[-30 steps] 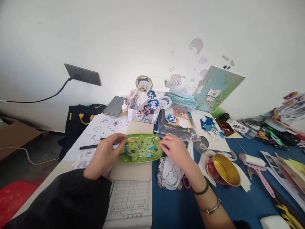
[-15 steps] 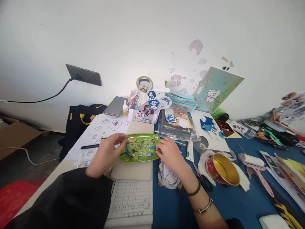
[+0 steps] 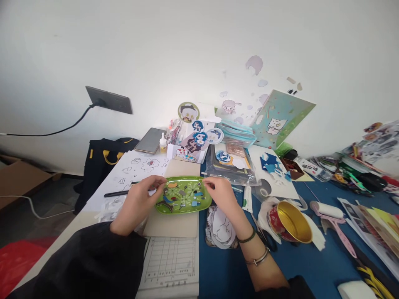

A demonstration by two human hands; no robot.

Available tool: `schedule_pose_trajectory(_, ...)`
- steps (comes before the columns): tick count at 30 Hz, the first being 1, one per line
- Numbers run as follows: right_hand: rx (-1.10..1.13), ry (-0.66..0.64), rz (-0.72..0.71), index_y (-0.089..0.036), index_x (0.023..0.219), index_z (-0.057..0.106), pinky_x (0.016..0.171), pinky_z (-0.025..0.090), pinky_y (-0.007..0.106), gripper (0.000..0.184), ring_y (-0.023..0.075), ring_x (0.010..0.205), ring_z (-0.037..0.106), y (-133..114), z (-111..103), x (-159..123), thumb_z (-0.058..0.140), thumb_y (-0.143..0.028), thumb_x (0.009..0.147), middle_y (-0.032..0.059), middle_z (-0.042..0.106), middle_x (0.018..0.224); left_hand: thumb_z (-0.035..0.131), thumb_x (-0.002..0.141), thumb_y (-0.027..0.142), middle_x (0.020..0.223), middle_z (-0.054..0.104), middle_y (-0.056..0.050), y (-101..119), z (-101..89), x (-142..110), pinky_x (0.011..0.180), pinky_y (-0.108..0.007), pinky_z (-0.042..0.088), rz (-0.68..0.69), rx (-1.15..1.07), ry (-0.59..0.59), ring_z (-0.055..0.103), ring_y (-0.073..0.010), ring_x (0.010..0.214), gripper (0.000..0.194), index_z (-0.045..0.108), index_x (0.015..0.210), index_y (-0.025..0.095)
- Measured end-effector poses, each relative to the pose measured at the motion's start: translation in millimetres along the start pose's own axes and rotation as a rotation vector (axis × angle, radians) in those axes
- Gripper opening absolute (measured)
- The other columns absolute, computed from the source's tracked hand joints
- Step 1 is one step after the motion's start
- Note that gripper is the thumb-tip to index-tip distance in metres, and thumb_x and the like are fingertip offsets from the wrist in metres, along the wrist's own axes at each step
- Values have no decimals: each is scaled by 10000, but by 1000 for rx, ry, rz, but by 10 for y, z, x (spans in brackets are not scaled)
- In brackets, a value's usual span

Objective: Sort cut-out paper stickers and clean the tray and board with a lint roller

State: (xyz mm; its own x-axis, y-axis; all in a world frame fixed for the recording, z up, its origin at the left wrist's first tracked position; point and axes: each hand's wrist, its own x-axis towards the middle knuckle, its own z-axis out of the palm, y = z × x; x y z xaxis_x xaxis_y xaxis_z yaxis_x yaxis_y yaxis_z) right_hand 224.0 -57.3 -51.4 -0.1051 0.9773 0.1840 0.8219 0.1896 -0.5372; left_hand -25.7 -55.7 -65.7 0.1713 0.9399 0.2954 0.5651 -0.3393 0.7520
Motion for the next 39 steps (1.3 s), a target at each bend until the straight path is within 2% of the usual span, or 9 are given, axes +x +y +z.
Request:
schedule_pose_trajectory(5,-172,295,74,-191,832,715,668,492,320,186,190,665,638,329,-286,195,534,-236,828,51,726,856,468,838,214,862,656,-27,9,-5,14,731,-314,435,3,11,-15,590,-186,776,130,583,894,197)
schedule_pose_trajectory(8,-292,400,99,-162,854,709,640,478,330,199,199,664,621,525,-411,364,524,-231,831,86,703,897,466,839,217,862,652,-25,7,-1,9,726,-311,432,5,13,-16,592,-188,784,131,580,901,201)
schedule_pose_trajectory(15,-540,415,23,-151,883,715,761,457,354,197,270,913,587,609,-329,614,542,-238,843,114,671,938,462,853,243,870,646,-23,-7,-12,-8,728,-314,432,-2,24,-14,583,-187,791,130,575,900,202)
schedule_pose_trajectory(21,-689,394,0,-132,835,724,779,424,338,197,256,874,582,578,-315,669,540,-205,833,114,673,869,457,851,230,870,652,-24,12,-18,-6,738,-320,439,7,33,6,590,-192,807,134,580,898,202)
schedule_pose_trajectory(28,-766,420,25,-117,763,717,703,388,341,246,251,798,582,521,-380,655,480,-160,810,132,673,823,468,836,203,837,659,-26,44,-18,-8,732,-331,461,15,3,39,608,-188,767,124,582,885,193)
schedule_pose_trajectory(32,-759,488,33,-121,783,706,703,392,360,252,259,791,583,322,-496,494,463,-176,821,139,675,842,491,846,253,905,680,-52,79,-32,-6,814,-367,472,-93,-151,54,631,-211,854,143,589,926,186)
schedule_pose_trajectory(34,-637,532,-50,-151,773,690,707,417,355,224,239,777,591,94,-497,330,477,-191,827,113,674,841,506,856,306,976,677,-66,137,-34,-12,883,-379,461,-171,-325,50,628,-220,933,184,600,955,182)
schedule_pose_trajectory(37,-291,481,-305,-209,774,669,717,467,330,167,190,757,610,-358,-355,15,514,-177,827,58,674,829,503,872,359,1065,664,-99,303,-1,-37,955,-372,445,-331,-795,57,615,-229,1021,248,619,952,155)
schedule_pose_trajectory(39,-160,415,-436,-223,792,667,719,481,333,159,180,764,612,-645,-200,-193,533,-141,818,47,672,812,454,902,358,1077,665,-130,447,44,-68,951,-352,460,-523,-1178,16,622,-225,1024,291,625,938,125)
